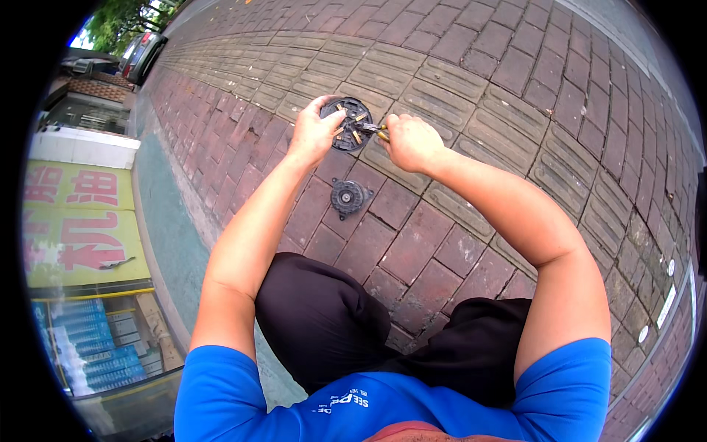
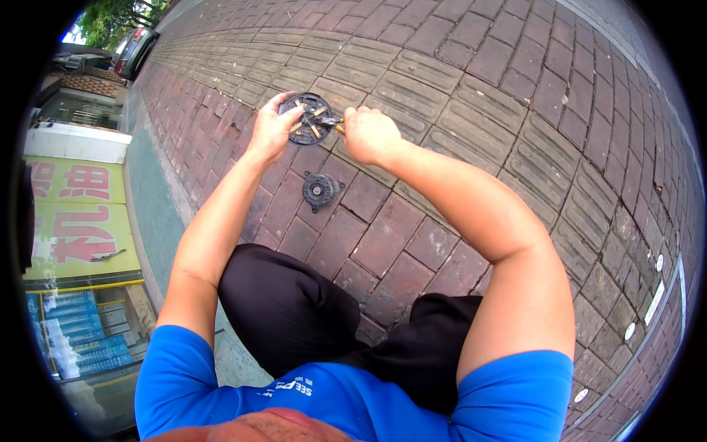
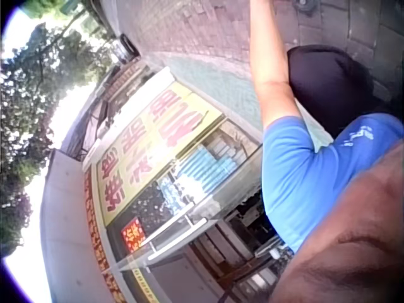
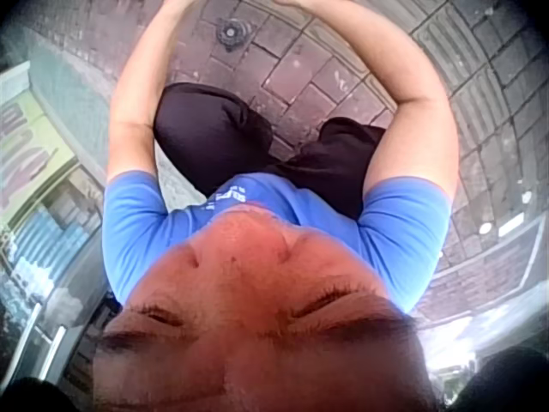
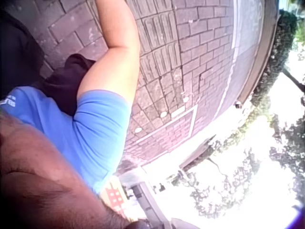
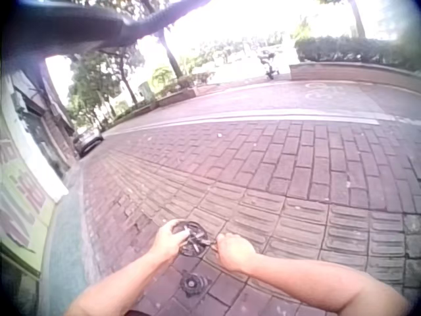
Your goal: The person disassembles a black mechanical component, using a screwdriver to remove screws and prying pieces apart by hand, then takes the items outside to clean or inspect them.
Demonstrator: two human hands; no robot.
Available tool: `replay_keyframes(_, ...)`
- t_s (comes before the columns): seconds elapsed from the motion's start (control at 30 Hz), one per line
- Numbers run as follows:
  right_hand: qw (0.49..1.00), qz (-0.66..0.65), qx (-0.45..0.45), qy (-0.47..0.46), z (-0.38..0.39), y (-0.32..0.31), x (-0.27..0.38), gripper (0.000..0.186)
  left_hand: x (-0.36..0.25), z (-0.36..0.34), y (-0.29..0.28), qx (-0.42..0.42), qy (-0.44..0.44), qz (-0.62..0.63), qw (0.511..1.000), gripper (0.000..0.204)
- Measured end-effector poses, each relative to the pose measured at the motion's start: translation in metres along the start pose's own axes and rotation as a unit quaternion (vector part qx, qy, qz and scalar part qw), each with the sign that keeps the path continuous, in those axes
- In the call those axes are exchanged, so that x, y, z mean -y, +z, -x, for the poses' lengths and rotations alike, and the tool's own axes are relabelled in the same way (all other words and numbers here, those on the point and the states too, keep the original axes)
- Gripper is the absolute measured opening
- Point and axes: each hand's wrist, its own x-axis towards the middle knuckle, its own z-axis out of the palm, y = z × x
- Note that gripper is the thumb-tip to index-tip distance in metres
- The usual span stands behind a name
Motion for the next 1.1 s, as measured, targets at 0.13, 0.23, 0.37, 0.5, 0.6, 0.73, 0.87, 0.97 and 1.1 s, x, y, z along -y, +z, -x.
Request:
replay_keyframes(0.13,0.999,0.033,-0.012,-0.001,0.002,-0.004,0.003,0.031,0.005,-0.004,0.002,-0.005,0.015,-0.007,1.0,0.042)
replay_keyframes(0.23,0.999,0.039,0.019,0.005,0.001,-0.009,0.002,0.033,0.007,-0.005,0.002,-0.001,0.016,-0.014,1.0,0.042)
replay_keyframes(0.37,0.999,0.023,0.043,0.009,0.003,-0.011,0.002,0.036,0.006,-0.005,0.002,0.002,0.015,-0.012,1.0,0.042)
replay_keyframes(0.5,0.995,-0.064,0.063,0.049,0.006,-0.01,0.002,0.04,0.002,-0.001,0.006,0.003,-0.003,0.001,1.0,0.042)
replay_keyframes(0.6,0.979,-0.17,0.068,0.087,0.006,-0.005,0.013,0.043,0.011,-0.003,-0.004,-0.004,0.001,0.087,0.996,0.04)
replay_keyframes(0.73,0.952,-0.289,0.009,0.103,-0.009,-0.004,0.006,0.045,0.008,-0.009,-0.005,-0.004,-0.01,0.174,0.985,0.04)
replay_keyframes(0.87,0.973,-0.214,0.082,0.023,-0.011,-0.014,0.014,0.044,0.011,-0.009,-0.009,-0.01,0.007,0.175,0.984,0.044)
replay_keyframes(0.97,0.977,-0.178,0.117,0.021,-0.006,-0.01,0.021,0.046,0.008,-0.007,-0.004,-0.017,0.013,0.165,0.986,0.044)
replay_keyframes(1.1,0.953,-0.22,0.182,0.1,-0.005,-0.012,0.033,0.045,0.005,-0.005,0.002,-0.024,0.037,0.124,0.991,0.042)
